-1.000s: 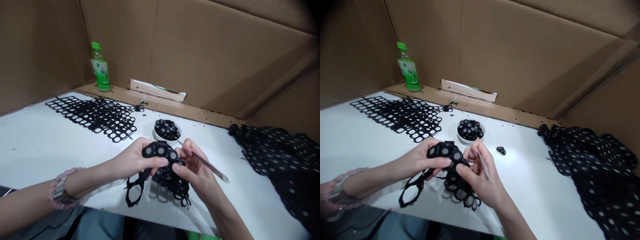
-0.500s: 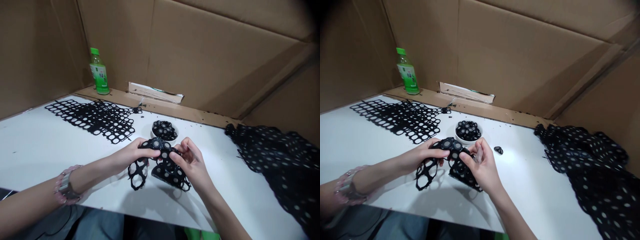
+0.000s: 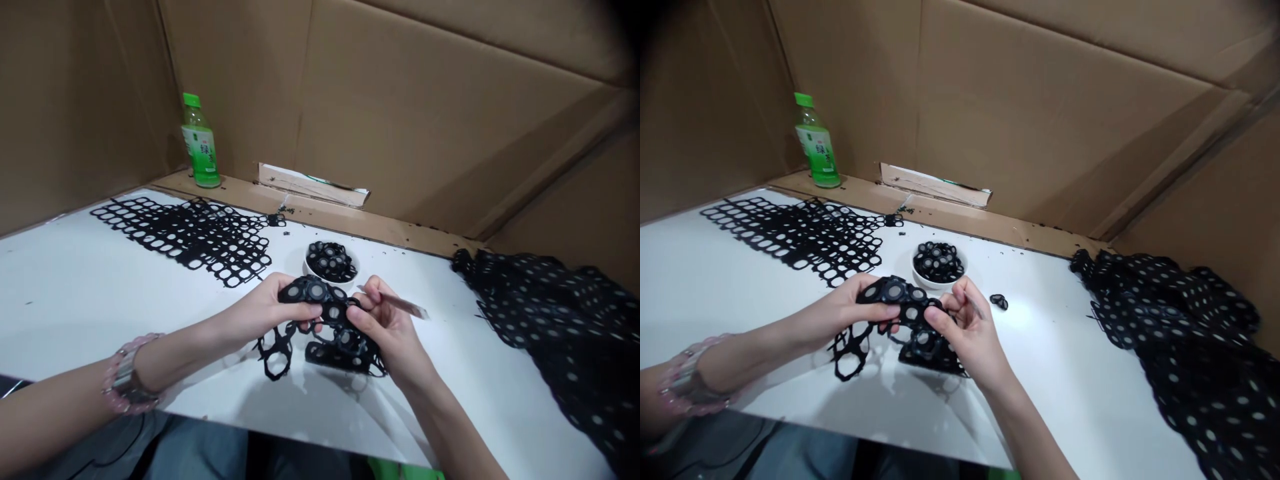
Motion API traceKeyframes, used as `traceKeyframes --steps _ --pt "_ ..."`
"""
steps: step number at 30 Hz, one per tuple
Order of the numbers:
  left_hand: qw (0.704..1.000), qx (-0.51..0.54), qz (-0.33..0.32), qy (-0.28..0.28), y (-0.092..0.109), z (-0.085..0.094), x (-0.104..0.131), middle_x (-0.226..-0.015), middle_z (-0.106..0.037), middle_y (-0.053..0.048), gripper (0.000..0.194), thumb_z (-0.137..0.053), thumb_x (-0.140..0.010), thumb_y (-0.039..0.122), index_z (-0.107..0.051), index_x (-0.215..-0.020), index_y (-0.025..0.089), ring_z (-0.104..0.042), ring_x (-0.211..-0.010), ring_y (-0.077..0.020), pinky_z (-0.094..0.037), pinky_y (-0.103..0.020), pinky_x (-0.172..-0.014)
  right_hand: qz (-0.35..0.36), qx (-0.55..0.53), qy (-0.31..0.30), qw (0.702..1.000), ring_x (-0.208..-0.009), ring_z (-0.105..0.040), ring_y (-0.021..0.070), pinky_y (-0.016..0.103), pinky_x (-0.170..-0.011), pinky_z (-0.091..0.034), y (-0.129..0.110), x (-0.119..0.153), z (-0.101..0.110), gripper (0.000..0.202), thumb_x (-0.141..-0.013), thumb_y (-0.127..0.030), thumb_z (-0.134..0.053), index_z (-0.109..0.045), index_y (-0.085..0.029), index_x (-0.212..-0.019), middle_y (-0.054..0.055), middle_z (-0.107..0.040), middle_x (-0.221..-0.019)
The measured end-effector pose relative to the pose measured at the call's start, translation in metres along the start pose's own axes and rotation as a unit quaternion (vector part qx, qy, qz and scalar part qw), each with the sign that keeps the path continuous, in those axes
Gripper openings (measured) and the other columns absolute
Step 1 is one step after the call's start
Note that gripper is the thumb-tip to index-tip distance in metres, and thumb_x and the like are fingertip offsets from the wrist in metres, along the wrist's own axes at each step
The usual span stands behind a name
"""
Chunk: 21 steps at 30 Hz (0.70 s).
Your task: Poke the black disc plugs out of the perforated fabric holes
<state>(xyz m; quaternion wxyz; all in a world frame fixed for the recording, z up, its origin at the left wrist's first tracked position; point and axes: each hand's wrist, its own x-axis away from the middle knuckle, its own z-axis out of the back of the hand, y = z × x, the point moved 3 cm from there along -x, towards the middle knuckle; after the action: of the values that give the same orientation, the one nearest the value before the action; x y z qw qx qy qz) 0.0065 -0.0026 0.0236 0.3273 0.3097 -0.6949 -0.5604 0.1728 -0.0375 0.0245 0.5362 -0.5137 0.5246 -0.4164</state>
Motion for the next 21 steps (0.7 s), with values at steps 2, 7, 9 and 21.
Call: traceKeyframes --steps 2,7,9,21 --pt "1.0 0.02 0.018 0.004 -0.001 0.001 0.0 -0.057 -0.066 0.0 0.011 -0.069 -0.069 0.023 -0.065 -0.065 0.014 -0.059 -0.055 -0.0109 -0.043 -0.018 -0.052 0.004 0.02 -0.001 1.0 -0.054 -0.029 0.0079 0.02 -0.049 -0.028 -0.001 0.0 0.0 0.041 -0.074 -0.034 -0.07 -0.031 -0.023 -0.071 -0.009 -0.031 -0.062" --pt "0.997 0.054 0.027 0.038 -0.001 0.004 -0.001 -0.053 -0.063 0.002 0.011 -0.07 -0.064 0.022 -0.063 -0.064 0.014 -0.054 -0.047 -0.0084 -0.041 -0.016 -0.044 0.056 0.07 0.058 0.994 -0.068 -0.057 0.015 0.03 -0.068 -0.043 -0.005 0.001 0.009 0.03 -0.086 -0.04 -0.056 -0.037 -0.023 -0.069 0.0 -0.064 -0.071" --pt "0.996 0.064 0.027 0.061 -0.001 0.006 -0.002 -0.054 -0.063 0.001 0.013 -0.071 -0.064 0.022 -0.061 -0.063 0.014 -0.055 -0.048 -0.0088 -0.041 -0.015 -0.044 0.093 0.052 0.108 0.988 -0.067 -0.06 0.0172 0.033 -0.068 -0.044 -0.009 0.0 0.019 0.033 -0.093 -0.047 -0.038 -0.044 -0.022 -0.072 0.003 -0.067 -0.068" --pt "0.974 0.103 0.024 0.198 0.015 0.015 0.002 -0.054 -0.061 0.004 0.021 -0.067 -0.067 0.02 -0.049 -0.078 0.019 -0.055 -0.043 -0.0089 -0.035 -0.013 -0.032 -0.008 -0.223 0.149 0.963 -0.043 -0.054 0.0164 0.034 -0.047 -0.052 0.025 0.088 0.003 0.019 -0.081 -0.046 -0.058 -0.066 -0.031 -0.091 -0.001 -0.059 -0.052"
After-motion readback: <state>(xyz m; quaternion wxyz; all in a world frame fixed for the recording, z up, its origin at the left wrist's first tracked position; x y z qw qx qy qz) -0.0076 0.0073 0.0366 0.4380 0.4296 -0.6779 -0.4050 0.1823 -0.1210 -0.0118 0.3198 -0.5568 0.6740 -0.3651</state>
